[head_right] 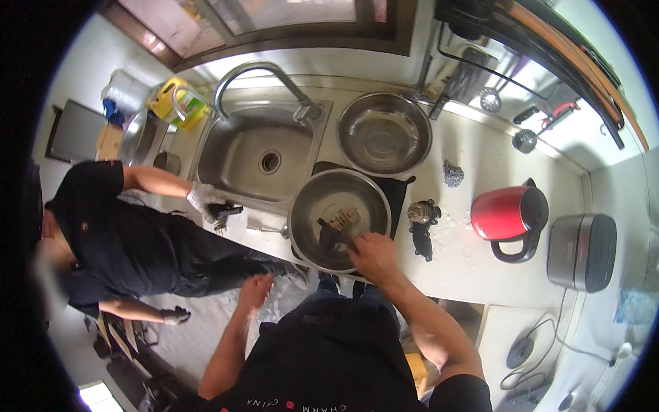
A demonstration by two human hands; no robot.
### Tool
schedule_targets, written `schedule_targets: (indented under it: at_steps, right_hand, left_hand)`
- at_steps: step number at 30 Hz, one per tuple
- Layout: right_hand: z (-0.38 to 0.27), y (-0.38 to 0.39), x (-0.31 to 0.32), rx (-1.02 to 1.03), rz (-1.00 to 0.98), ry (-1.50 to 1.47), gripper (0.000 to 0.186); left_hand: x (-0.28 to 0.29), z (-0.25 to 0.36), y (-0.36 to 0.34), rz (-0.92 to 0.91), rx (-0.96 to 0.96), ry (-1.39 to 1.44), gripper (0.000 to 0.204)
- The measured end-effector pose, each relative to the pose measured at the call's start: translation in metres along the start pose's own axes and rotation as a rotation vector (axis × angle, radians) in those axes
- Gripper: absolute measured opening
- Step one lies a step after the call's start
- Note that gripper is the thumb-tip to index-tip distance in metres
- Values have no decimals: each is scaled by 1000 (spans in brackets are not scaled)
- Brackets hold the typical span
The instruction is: The person cleans a small mechanical component by hand under running water in a kitchen sink, repeatedly scrubbing and rinsing it. The person also handles a metal bowl and places the cleaned part into it.
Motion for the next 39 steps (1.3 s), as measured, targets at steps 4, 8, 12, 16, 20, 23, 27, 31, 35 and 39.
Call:
schedule_targets:
  at_steps: [4, 8, 12, 16, 20, 23, 27, 31, 35, 39]
  right_hand:
    - [-15, -8, 28, 230, 24, 105, 24]
    - [-36, -26, 59, 362, -56, 188, 25]
    - [-54, -46, 89, 454, -141, 293, 23]
    - [-71, -61, 104, 564, -188, 282, 23]
    - [-81, -68, 111, 622, -214, 309, 24]
    - [-85, -70, 111, 650, -214, 314, 25]
    - [-91, -75, 110, 675, -197, 321, 25]
    - [-92, -75, 111, 680, -181, 315, 22]
    - [-88, -75, 111, 677, -160, 306, 21]
    - [-86, -76, 107, 664, -180, 288, 22]
  left_hand:
    - [-13, 128, -7, -19, -348, 2, 31]
    - [-21, 174, -22, 103, -661, 5, 25]
    - [-21, 191, -33, 146, -721, -22, 24]
    - [-18, 197, -40, 164, -780, 66, 23]
    - [-12, 203, -35, 191, -853, 75, 24]
    - [-6, 203, -33, 225, -865, -2, 23]
    - [3, 207, -30, 210, -863, -43, 27]
    - [3, 203, -32, 230, -881, -12, 26]
    - [3, 205, -29, 245, -847, 34, 22]
    - [5, 204, -25, 293, -909, 90, 20]
Point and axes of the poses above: each hand's wrist, its own y-axis away from the middle knuckle, its own x-axis out of the back of the hand, z = x × y, the point moved 3 cm from there along -y, towards the middle knuckle, and after that the axes turned 4 degrees about -x, right-handed, at the moved point
